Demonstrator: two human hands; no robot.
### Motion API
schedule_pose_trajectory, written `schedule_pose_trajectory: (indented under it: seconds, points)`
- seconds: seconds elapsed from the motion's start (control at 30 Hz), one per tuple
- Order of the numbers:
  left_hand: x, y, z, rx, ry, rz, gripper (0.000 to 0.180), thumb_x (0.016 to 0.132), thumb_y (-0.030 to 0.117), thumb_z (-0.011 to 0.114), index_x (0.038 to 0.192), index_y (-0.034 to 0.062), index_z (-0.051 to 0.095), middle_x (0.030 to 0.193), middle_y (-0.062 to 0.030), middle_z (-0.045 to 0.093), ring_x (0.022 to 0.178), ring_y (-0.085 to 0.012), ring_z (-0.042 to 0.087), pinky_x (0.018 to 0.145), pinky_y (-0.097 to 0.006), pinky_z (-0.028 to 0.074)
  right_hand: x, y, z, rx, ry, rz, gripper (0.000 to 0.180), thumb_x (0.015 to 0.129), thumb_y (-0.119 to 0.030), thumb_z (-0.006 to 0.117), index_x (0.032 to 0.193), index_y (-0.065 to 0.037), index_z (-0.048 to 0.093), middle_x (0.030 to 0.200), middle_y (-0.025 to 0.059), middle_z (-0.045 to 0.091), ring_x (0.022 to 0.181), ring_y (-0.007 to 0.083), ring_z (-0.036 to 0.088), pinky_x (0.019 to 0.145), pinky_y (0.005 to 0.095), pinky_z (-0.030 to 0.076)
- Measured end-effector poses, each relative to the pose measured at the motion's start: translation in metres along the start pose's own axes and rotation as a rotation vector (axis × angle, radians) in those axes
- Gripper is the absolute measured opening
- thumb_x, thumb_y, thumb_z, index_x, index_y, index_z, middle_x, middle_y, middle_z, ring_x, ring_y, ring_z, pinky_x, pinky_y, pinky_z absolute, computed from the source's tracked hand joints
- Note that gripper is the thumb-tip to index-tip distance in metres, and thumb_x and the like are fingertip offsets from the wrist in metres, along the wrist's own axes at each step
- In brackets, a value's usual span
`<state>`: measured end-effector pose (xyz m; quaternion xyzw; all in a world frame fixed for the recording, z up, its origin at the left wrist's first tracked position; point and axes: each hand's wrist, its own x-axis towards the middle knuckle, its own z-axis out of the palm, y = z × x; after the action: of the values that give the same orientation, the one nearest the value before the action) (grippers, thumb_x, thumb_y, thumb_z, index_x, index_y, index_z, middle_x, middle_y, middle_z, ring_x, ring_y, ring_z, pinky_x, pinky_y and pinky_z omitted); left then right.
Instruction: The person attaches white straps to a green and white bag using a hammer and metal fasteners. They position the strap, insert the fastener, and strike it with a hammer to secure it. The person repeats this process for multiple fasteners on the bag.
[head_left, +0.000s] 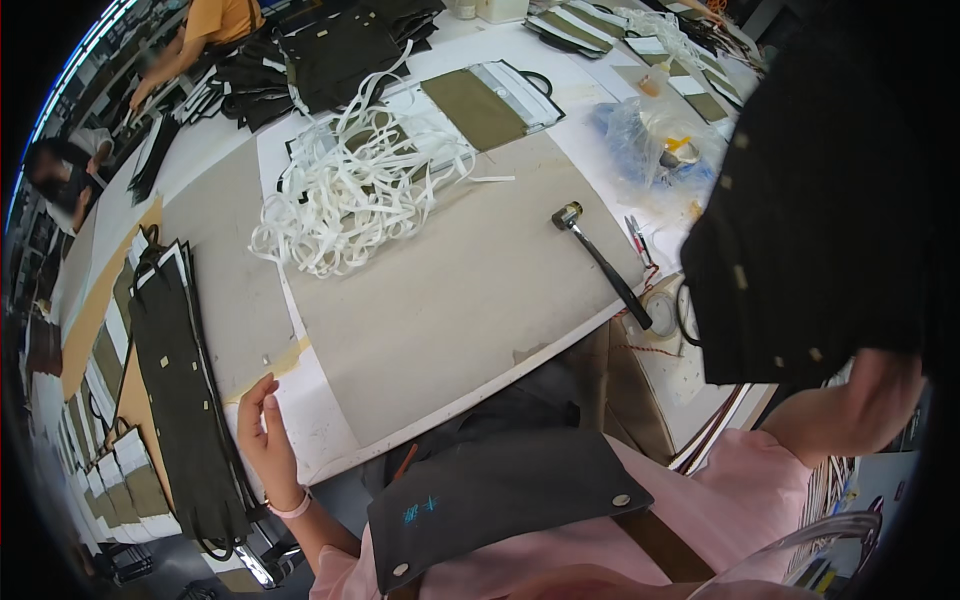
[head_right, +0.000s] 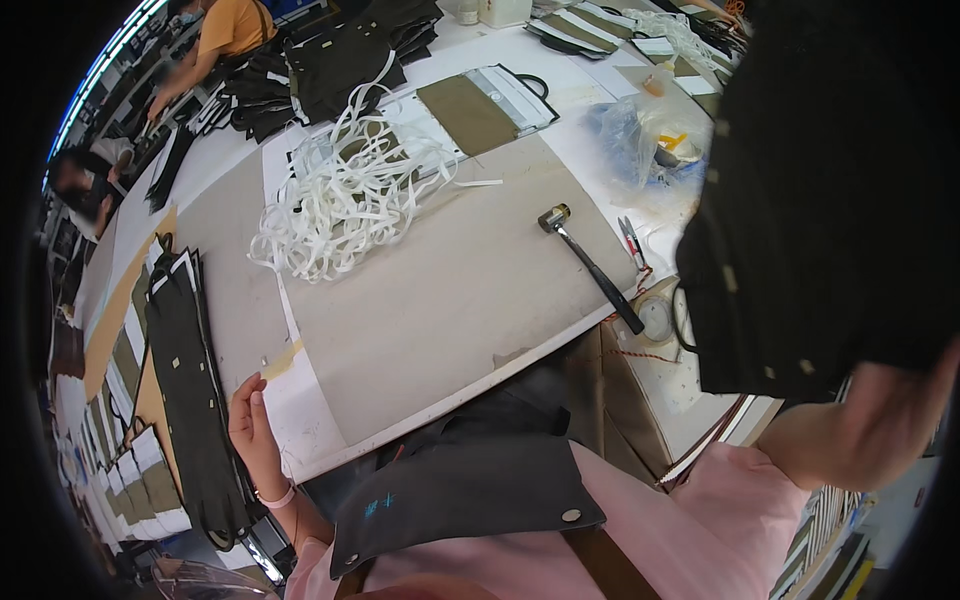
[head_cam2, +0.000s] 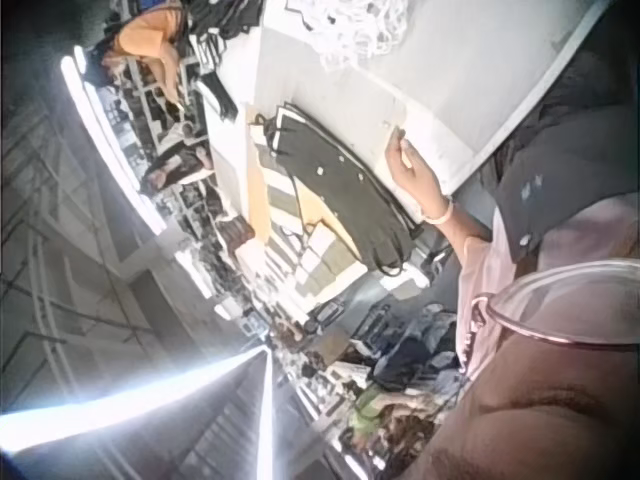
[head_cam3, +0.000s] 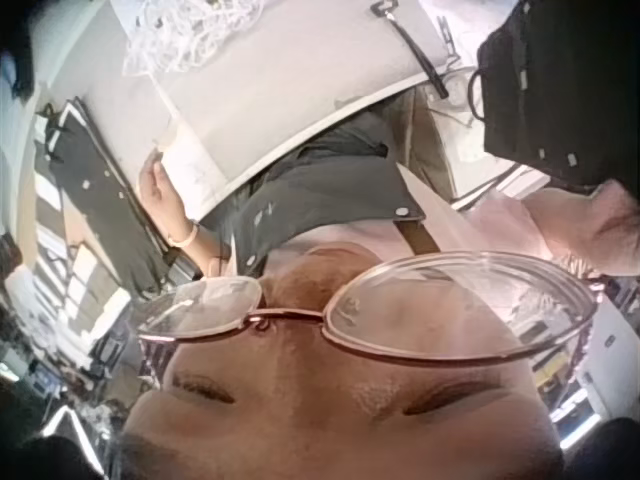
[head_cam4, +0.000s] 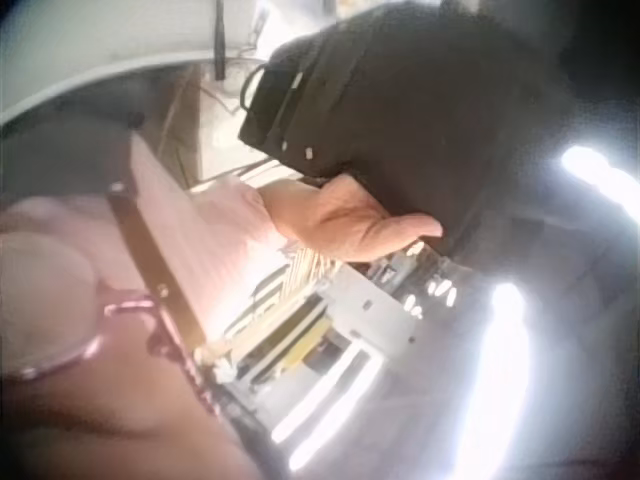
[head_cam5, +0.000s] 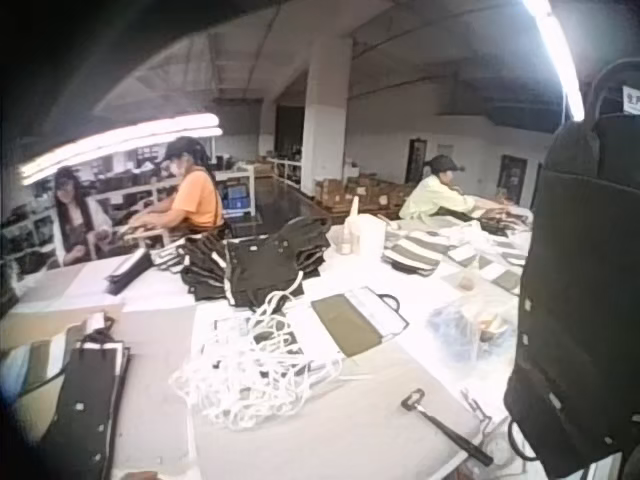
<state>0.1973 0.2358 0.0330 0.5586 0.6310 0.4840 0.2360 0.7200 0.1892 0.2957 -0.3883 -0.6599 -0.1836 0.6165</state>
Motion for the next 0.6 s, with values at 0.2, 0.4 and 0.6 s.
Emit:
schedule_pose_trajectory:
  seconds: [0.2,0.4,0.6]
  points:
    - [-0.010,0.008,0.012,-0.768,-0.123,-0.243,0.076,0.103,0.062,0.038,0.152,0.0038,0.038,0.134,-0.0174,0.057,0.119,-0.0201,0.058,0.099,-0.035,0.048,-0.131,-0.050,0.179,1.029,-0.947,0.705,0.043,0.101,-0.020,0.059,0.139,-0.003,0.050,0.137,0.0230,0.053,0.126,0.0317,0.054,0.100,0.0402,0.045]
    - [-0.038,-0.029,-0.039,-0.880,0.126,-0.543,0.066,0.104,0.053,0.046,0.145,0.0003,0.046,0.128,-0.0163,0.061,0.118,-0.0225,0.059,0.100,-0.034,0.048,-0.200,-0.029,0.214,0.531,-1.478,-0.065,0.051,0.092,-0.026,0.068,0.136,-0.004,0.055,0.140,0.0212,0.054,0.131,0.0400,0.050,0.109,0.0459,0.041]
    - [-0.065,-0.070,-0.066,-0.720,0.168,-0.596,0.037,0.102,0.007,0.055,0.138,-0.0017,0.051,0.104,-0.0060,0.065,0.092,-0.0098,0.060,0.083,-0.024,0.049,-0.254,0.115,0.148,-0.789,-1.087,0.401,0.040,0.090,-0.011,0.066,0.130,-0.005,0.062,0.109,0.0205,0.065,0.102,0.0392,0.060,0.089,0.0476,0.048]
